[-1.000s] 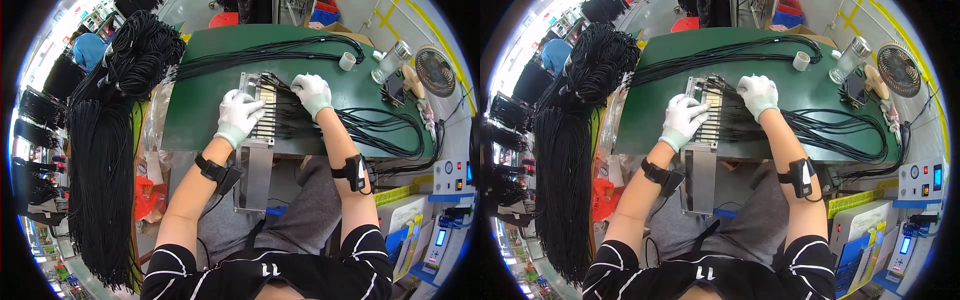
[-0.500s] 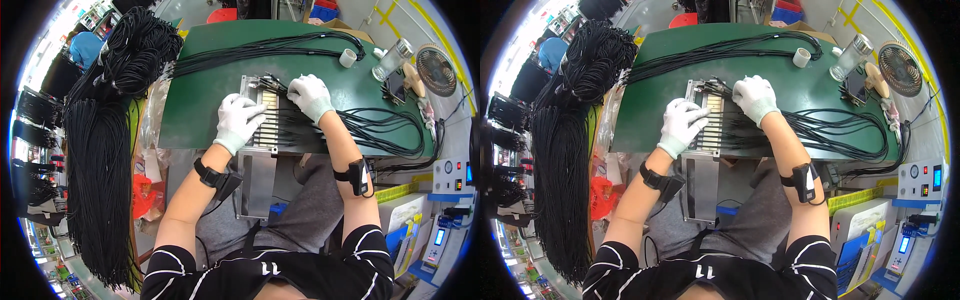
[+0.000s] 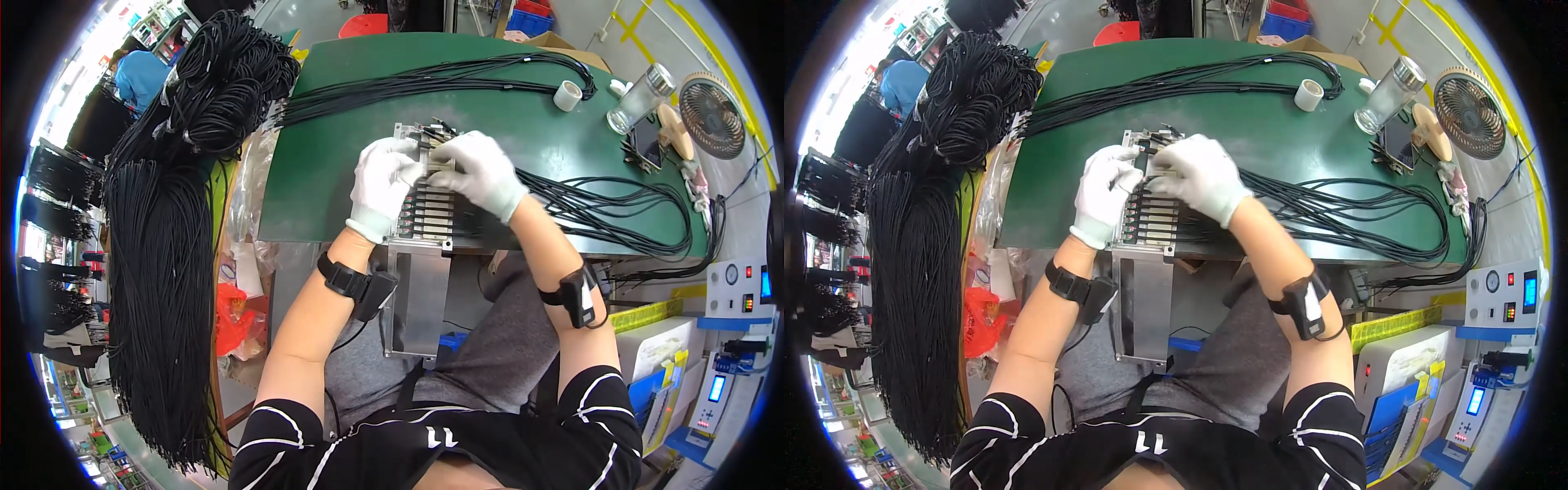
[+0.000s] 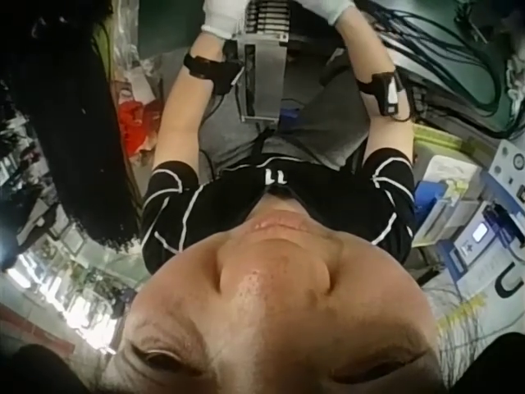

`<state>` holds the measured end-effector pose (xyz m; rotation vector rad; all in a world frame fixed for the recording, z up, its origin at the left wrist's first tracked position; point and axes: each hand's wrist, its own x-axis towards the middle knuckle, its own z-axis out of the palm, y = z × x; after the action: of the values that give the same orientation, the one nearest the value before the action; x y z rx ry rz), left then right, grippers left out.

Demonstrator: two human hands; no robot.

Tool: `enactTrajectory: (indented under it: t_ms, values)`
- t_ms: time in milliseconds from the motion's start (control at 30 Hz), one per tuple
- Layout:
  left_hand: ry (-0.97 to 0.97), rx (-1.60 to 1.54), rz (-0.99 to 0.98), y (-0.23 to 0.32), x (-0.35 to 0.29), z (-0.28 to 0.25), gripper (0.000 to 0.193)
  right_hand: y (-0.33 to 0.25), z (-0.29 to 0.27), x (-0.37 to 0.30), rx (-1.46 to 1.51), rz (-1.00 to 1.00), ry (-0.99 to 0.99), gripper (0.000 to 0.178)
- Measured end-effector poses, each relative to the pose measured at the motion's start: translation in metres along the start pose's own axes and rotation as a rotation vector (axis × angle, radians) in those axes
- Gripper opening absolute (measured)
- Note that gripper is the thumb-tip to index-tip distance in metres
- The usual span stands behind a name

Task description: The person places wires into a metal jig by hand, moves the jig to a machine to be processed, and then removes the wires from the jig to repeat the process with a new bundle.

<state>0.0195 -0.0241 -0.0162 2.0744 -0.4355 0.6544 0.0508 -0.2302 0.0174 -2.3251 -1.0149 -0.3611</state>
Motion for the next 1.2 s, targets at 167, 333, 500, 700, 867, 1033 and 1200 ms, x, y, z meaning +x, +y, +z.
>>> enactTrajectory:
  t_ms: [167,333,500,700,867,1033,1200]
  values:
    - [0.088,-0.032,-0.101,-0.002,0.001,-0.004,0.02,0.01,-0.006,-0.001,-0.043,0.016,-0.022,0.018]
    - [0.077,0.203,-0.061,-0.007,-0.001,-0.007,0.021,0.013,-0.015,-0.01,0.059,0.148,0.025,0.013]
    - [0.063,0.289,-0.163,-0.015,-0.002,-0.002,0.019,0.012,-0.01,-0.009,-0.125,0.138,-0.067,0.01]
    - [0.093,0.156,-0.173,-0.023,-0.005,-0.002,0.023,0.015,-0.011,-0.01,-0.201,0.157,-0.087,0.012]
    - [0.084,0.162,-0.244,-0.021,-0.004,0.0,0.02,0.011,-0.01,-0.009,-0.245,0.22,-0.115,0.012]
    - [0.087,0.158,-0.214,-0.025,-0.006,-0.002,0.02,0.008,-0.012,-0.007,-0.234,0.213,-0.115,0.014]
    - [0.072,0.132,-0.173,-0.026,-0.005,-0.001,0.02,0.013,-0.012,-0.009,-0.196,0.165,-0.1,0.016]
